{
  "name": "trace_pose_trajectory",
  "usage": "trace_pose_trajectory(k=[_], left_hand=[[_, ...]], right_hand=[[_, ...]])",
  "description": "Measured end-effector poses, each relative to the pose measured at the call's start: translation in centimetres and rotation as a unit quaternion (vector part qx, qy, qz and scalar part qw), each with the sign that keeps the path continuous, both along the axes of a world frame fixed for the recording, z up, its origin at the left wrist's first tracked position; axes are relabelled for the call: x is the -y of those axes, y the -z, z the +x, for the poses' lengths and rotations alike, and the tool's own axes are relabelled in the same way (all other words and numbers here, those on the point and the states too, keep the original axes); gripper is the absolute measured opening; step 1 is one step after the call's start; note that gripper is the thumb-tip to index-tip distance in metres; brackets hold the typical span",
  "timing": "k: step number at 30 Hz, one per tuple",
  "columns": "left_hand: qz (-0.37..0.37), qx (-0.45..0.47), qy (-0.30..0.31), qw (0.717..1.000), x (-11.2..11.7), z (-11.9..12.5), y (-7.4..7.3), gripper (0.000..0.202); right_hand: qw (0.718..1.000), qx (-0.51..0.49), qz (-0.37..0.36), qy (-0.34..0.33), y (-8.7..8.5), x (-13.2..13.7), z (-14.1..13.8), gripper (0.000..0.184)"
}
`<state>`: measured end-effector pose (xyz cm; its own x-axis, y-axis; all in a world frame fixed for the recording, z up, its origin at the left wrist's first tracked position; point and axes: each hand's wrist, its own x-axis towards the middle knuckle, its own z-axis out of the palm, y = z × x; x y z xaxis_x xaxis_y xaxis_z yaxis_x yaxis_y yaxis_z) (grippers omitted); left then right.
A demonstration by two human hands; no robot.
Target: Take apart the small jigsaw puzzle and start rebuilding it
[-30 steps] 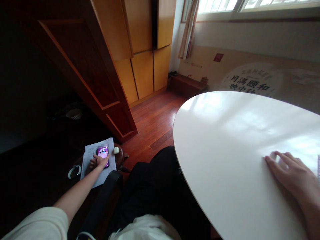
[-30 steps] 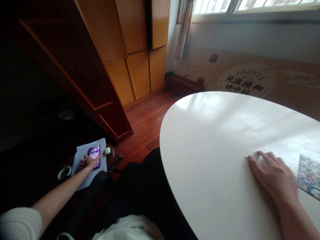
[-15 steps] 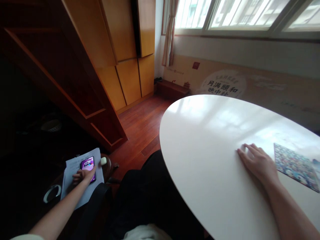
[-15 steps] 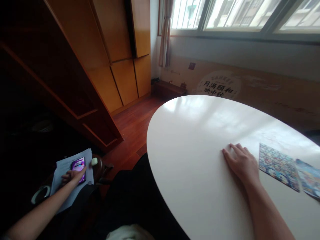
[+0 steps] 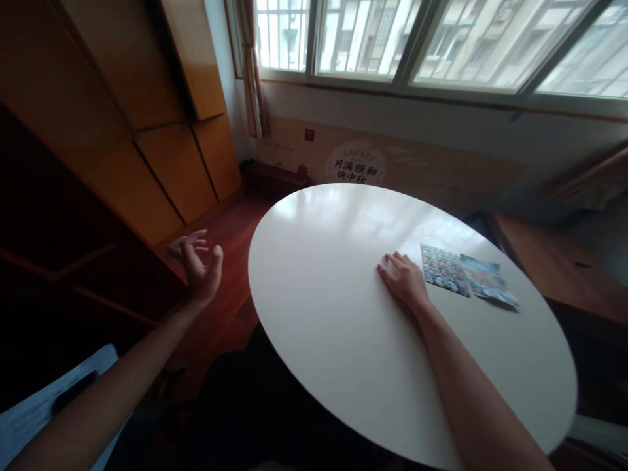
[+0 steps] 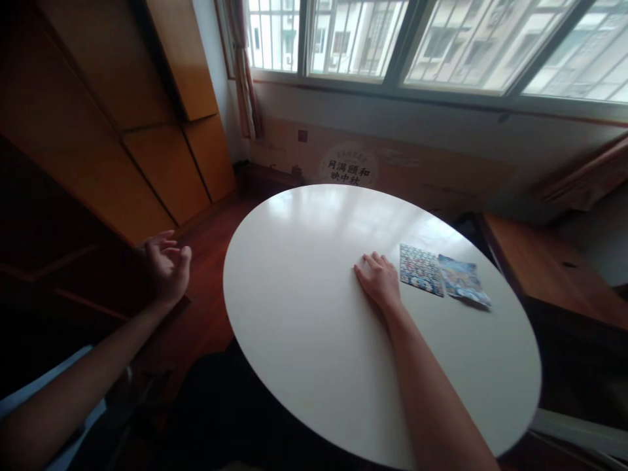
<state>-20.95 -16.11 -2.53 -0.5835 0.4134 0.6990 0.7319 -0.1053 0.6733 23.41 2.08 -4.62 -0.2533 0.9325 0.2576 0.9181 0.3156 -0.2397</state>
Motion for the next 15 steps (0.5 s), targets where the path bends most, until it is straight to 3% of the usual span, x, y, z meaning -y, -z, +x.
trace_pose_trajectory(k=[2,4,6,8,11,15], left_hand=[[0.029,-0.047,0.111,0.992,-3.7,6.1,-1.8,0.028],[0.018,-0.079,0.256,0.963,-6.7,11.6,-2.8,0.013],[-0.029,-0.095,0.388,0.916,-9.3,15.9,-3.0,0.013],[-0.1,-0.113,0.468,0.871,-11.8,18.9,-2.5,0.016],[-0.166,-0.142,0.505,0.835,-15.3,21.5,-1.1,0.019],[-0.175,-0.131,0.491,0.843,-18.3,22.4,0.6,0.023]], right_hand=[[1.0,-0.018,-0.005,0.001,-0.2,0.3,-0.1,0.051],[0.999,-0.035,-0.005,-0.001,-0.3,0.5,-0.1,0.05],[0.998,-0.055,0.005,-0.006,-0.2,0.5,-0.1,0.046],[0.996,-0.086,0.02,-0.015,-0.2,0.5,0.1,0.04],[0.988,-0.146,0.051,-0.025,-0.8,0.5,0.8,0.038],[0.975,-0.139,0.135,0.106,-2.5,0.4,3.7,0.038]])
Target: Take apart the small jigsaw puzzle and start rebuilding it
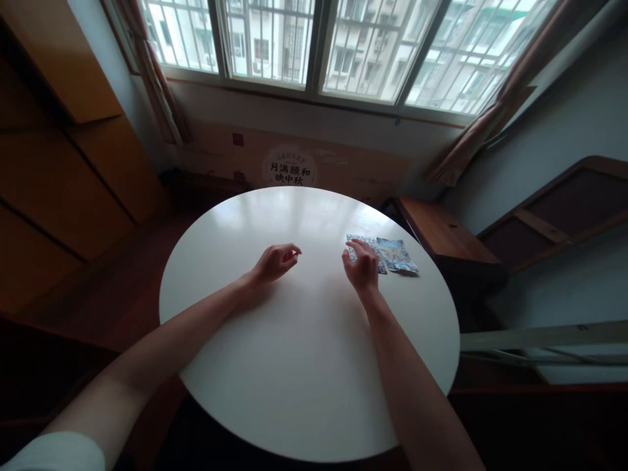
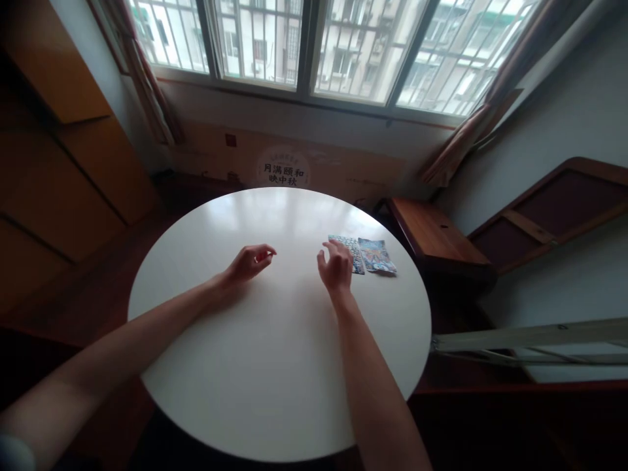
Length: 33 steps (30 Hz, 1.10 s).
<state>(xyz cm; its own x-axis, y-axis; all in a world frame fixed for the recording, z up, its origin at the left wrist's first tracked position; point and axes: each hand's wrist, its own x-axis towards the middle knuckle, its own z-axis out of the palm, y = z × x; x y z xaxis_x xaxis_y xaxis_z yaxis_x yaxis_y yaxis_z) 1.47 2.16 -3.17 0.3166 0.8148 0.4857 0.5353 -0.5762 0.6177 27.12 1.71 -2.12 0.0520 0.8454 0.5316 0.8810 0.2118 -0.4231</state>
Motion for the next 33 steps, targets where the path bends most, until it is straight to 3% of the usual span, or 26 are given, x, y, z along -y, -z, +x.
trace_pose_trajectory(k=[4,9,16,26,29,33], left_hand=[[-0.005,0.031,0.0,1.0,-0.4,-0.7,0.8,0.023],[-0.021,0.049,0.01,0.999,0.9,-0.8,0.4,0.021],[-0.011,-0.036,0.123,0.992,2.0,0.6,0.5,0.023],[-0.015,-0.057,0.135,0.989,2.3,0.7,0.4,0.021],[0.003,-0.049,0.135,0.99,2.2,0.7,0.2,0.019],[0.036,-0.045,0.098,0.993,1.9,0.6,0.1,0.019]], right_hand=[[0.985,0.021,-0.047,0.166,-0.6,0.0,3.6,0.045],[0.964,0.047,-0.14,0.219,0.6,0.1,5.4,0.053],[0.951,0.075,-0.234,0.19,0.7,0.0,4.4,0.068],[0.948,0.104,-0.257,0.158,0.7,0.2,3.6,0.067],[0.955,0.11,-0.257,0.098,0.4,0.5,2.2,0.064],[0.958,0.126,-0.25,-0.066,0.1,1.1,-0.5,0.062]])
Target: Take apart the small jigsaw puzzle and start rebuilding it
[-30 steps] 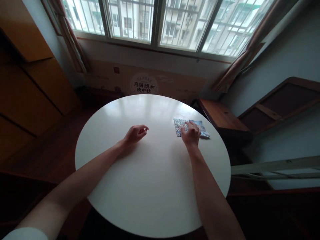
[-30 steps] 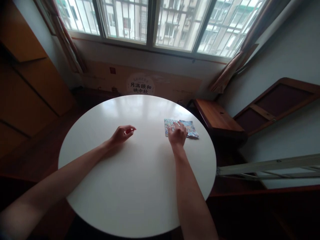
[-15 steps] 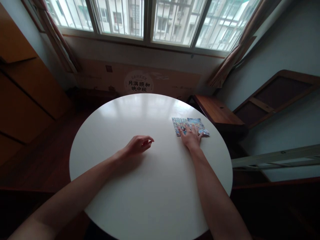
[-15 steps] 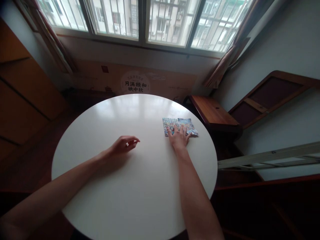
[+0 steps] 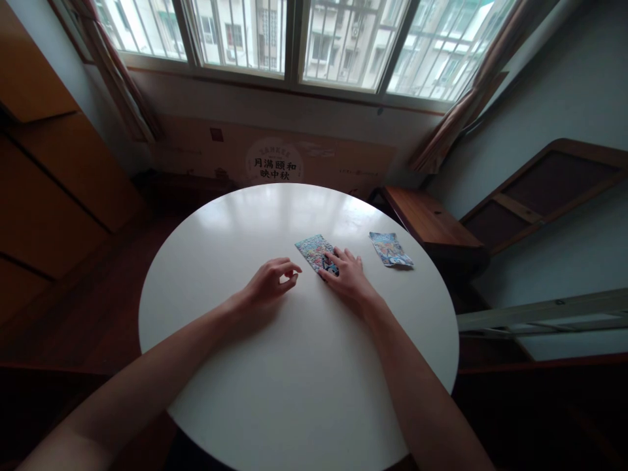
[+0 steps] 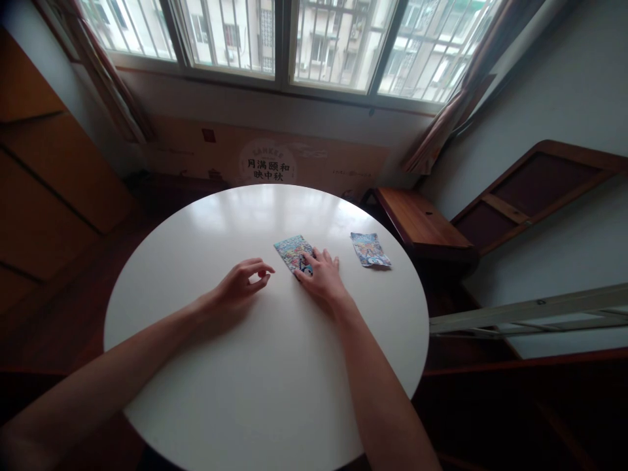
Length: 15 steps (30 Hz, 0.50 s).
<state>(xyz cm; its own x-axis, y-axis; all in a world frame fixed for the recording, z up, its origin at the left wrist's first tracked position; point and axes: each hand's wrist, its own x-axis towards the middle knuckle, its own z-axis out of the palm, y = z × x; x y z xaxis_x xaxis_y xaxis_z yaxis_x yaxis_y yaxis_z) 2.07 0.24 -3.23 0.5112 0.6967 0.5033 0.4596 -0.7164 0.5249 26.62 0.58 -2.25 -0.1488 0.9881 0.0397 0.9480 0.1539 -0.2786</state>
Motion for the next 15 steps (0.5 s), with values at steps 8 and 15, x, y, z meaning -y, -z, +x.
trace_pose_trajectory(k=[8,15], left_hand=[[0.0,-0.076,-0.052,0.996,-0.1,-0.4,-0.1,0.035],[0.01,-0.133,0.017,0.991,0.3,-0.5,-0.1,0.056]], right_hand=[[0.99,0.028,0.052,0.125,-1.6,1.2,-2.2,0.056],[0.998,-0.003,0.002,0.058,-2.7,1.7,-3.2,0.036]])
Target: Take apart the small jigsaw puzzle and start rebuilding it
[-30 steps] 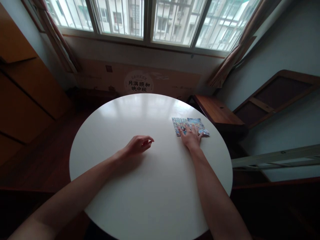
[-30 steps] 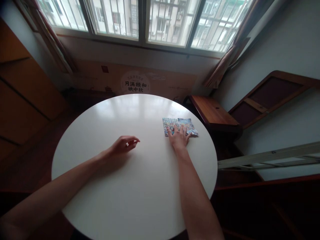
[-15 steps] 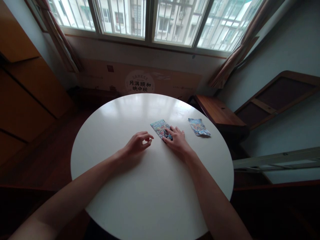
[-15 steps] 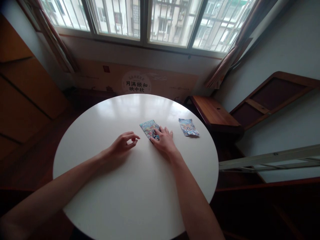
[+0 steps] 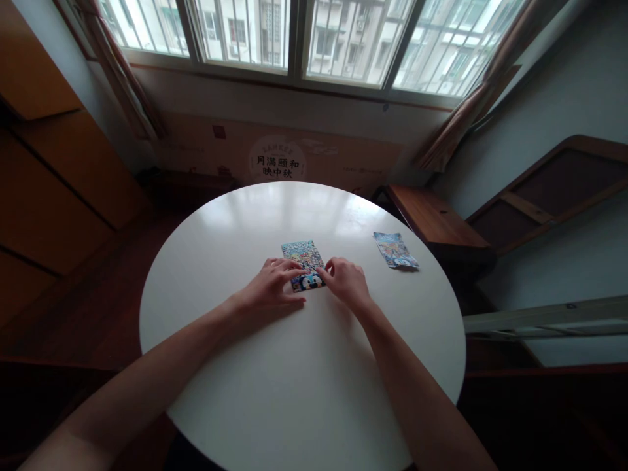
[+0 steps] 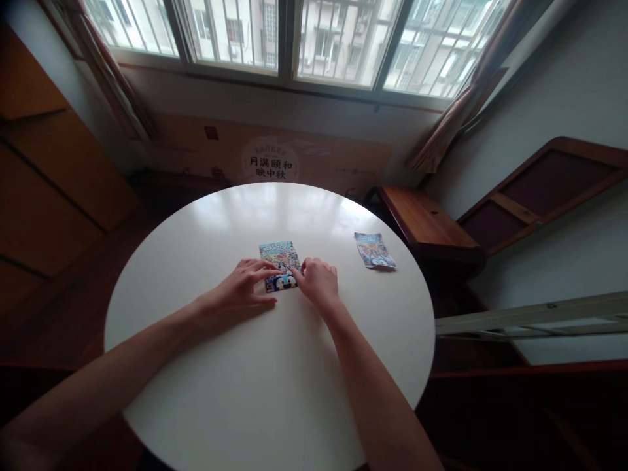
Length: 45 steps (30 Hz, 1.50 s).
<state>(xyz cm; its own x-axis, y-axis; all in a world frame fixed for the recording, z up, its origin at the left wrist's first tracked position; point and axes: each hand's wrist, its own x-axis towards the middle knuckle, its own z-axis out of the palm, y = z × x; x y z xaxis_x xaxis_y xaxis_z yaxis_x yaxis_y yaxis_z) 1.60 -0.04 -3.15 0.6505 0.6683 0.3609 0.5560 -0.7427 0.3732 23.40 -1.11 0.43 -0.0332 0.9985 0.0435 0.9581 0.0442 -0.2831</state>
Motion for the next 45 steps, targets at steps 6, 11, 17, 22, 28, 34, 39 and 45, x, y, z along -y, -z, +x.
trace_pose_trajectory(k=[6,11,17,22,28,34,39,45], left_hand=[[-0.015,0.0,0.018,1.0,-0.6,-0.7,0.2,0.054],[-0.012,0.024,0.02,0.999,-1.2,-1.1,0.3,0.04],[0.014,0.021,0.048,0.999,-1.6,-1.4,0.1,0.032],[0.035,0.021,0.047,0.998,-1.5,-1.5,-0.3,0.031],[0.01,0.053,0.049,0.997,-1.5,-1.5,-0.1,0.024],[-0.016,0.093,0.049,0.994,-1.4,-1.1,0.1,0.02],[-0.061,0.138,0.011,0.988,-1.3,-1.0,0.0,0.024],[-0.076,0.186,-0.011,0.98,-1.4,-0.9,-0.1,0.022]], right_hand=[[0.982,-0.087,0.071,-0.151,1.4,-0.3,0.0,0.024],[0.966,-0.112,0.08,-0.218,2.3,-0.5,0.2,0.033],[0.96,-0.101,0.072,-0.251,2.1,-0.3,0.3,0.04],[0.961,-0.1,0.068,-0.25,1.7,-0.1,0.1,0.039],[0.938,-0.132,0.113,-0.299,2.8,-0.9,0.2,0.017],[0.933,-0.146,0.123,-0.304,2.8,-0.9,-0.1,0.025],[0.93,-0.182,0.135,-0.289,2.5,-0.6,-0.3,0.022],[0.931,-0.186,0.136,-0.283,2.6,-0.8,-0.1,0.008]])
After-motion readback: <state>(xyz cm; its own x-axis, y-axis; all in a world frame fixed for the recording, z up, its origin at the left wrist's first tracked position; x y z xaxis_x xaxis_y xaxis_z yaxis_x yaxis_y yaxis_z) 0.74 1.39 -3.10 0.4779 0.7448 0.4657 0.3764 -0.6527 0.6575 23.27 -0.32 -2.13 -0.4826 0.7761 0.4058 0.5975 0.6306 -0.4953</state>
